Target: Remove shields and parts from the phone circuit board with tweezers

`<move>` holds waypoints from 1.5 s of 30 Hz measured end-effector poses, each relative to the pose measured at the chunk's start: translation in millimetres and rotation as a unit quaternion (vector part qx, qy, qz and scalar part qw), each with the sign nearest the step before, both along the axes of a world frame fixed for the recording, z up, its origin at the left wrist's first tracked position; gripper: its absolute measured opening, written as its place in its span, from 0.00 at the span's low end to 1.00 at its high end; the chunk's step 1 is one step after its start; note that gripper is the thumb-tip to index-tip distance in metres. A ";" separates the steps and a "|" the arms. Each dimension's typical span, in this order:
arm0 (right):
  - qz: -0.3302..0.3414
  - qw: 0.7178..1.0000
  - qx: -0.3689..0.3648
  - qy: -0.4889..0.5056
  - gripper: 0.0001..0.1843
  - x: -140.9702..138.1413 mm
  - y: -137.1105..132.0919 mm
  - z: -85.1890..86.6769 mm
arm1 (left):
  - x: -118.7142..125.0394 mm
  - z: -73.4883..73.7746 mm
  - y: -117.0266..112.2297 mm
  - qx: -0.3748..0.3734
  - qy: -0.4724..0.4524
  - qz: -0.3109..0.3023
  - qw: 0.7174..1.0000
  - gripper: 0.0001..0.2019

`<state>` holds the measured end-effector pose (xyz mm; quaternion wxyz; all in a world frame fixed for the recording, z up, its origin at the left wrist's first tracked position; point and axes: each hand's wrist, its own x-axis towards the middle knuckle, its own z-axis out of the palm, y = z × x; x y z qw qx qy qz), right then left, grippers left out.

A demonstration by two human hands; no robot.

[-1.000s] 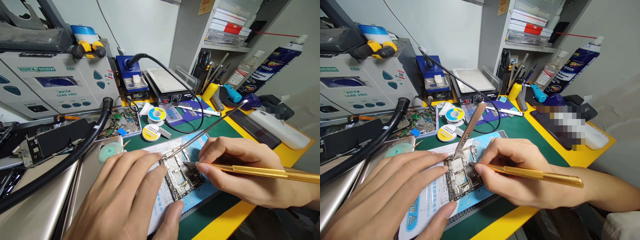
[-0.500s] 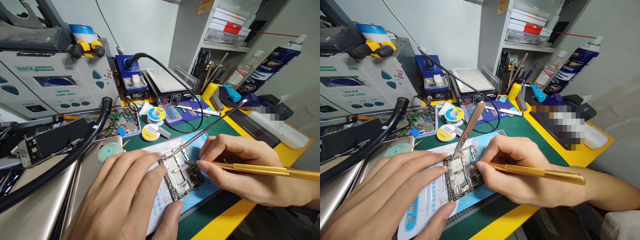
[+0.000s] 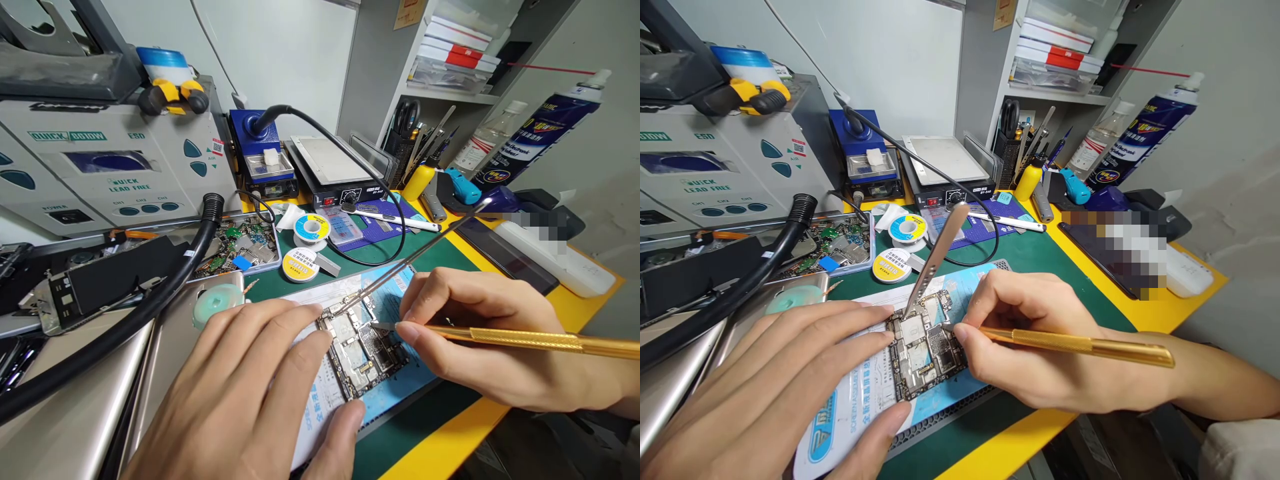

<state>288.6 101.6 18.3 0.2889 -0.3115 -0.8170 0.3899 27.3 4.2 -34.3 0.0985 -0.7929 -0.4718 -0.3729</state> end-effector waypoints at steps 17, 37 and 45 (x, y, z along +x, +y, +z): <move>0.011 1.000 0.012 -0.006 0.15 1.6 0.6 2.9 | 3.8 5.4 -2.3 -0.048 -0.021 0.029 0.998 0.11; 0.005 1.000 -0.003 -0.001 0.16 0.1 2.2 0.2 | 1.2 2.1 -1.1 -0.020 -0.007 0.009 1.000 0.13; 0.018 1.000 0.017 -0.004 0.15 3.3 1.7 -0.5 | -0.8 -0.3 1.4 -0.004 -0.004 0.001 1.000 0.15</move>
